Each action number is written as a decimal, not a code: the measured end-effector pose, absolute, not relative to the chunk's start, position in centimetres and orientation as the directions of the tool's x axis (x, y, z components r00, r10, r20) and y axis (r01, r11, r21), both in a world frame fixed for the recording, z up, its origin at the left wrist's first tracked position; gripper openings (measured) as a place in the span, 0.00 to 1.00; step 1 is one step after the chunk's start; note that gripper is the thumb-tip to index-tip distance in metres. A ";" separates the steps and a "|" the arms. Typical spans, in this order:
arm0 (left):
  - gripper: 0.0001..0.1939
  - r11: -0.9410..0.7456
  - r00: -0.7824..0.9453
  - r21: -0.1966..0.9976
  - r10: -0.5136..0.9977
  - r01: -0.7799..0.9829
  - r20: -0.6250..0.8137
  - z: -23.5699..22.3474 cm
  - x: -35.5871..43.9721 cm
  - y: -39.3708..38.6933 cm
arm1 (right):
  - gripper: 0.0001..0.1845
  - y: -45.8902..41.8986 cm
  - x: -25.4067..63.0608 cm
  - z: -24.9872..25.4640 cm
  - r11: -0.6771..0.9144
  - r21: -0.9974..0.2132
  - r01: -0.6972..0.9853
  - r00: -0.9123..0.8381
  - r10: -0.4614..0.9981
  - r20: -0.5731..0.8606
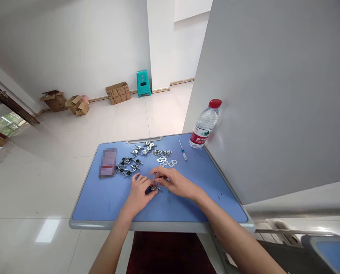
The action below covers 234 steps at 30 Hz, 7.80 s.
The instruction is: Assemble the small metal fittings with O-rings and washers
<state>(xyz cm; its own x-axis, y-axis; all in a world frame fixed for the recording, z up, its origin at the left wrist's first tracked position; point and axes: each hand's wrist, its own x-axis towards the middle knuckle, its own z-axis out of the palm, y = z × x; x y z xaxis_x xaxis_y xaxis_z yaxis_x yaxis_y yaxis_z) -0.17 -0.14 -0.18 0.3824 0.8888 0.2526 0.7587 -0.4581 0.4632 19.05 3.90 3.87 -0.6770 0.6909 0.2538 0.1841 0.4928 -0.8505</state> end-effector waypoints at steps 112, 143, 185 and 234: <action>0.03 -0.426 0.392 0.528 0.902 0.734 0.182 0.3 -0.7 -0.3 | 0.17 3.6 19.3 3.6 0.705 -0.673 0.224 -0.664 0.616 0.424; 0.04 -0.422 0.364 0.534 0.906 0.733 0.216 0.0 -0.6 -0.9 | 0.11 3.4 18.3 2.8 0.699 -0.673 0.242 -0.608 0.650 0.456; 0.04 -0.412 0.348 0.519 0.911 0.749 0.220 0.1 -0.7 -0.8 | 0.18 3.7 18.2 2.6 0.682 -0.707 0.189 -0.532 0.676 0.510; 0.02 -0.442 0.391 0.520 0.896 0.731 0.212 -0.6 -0.9 -0.2 | 0.11 3.1 16.3 1.6 0.707 -0.678 0.202 -0.519 0.664 0.538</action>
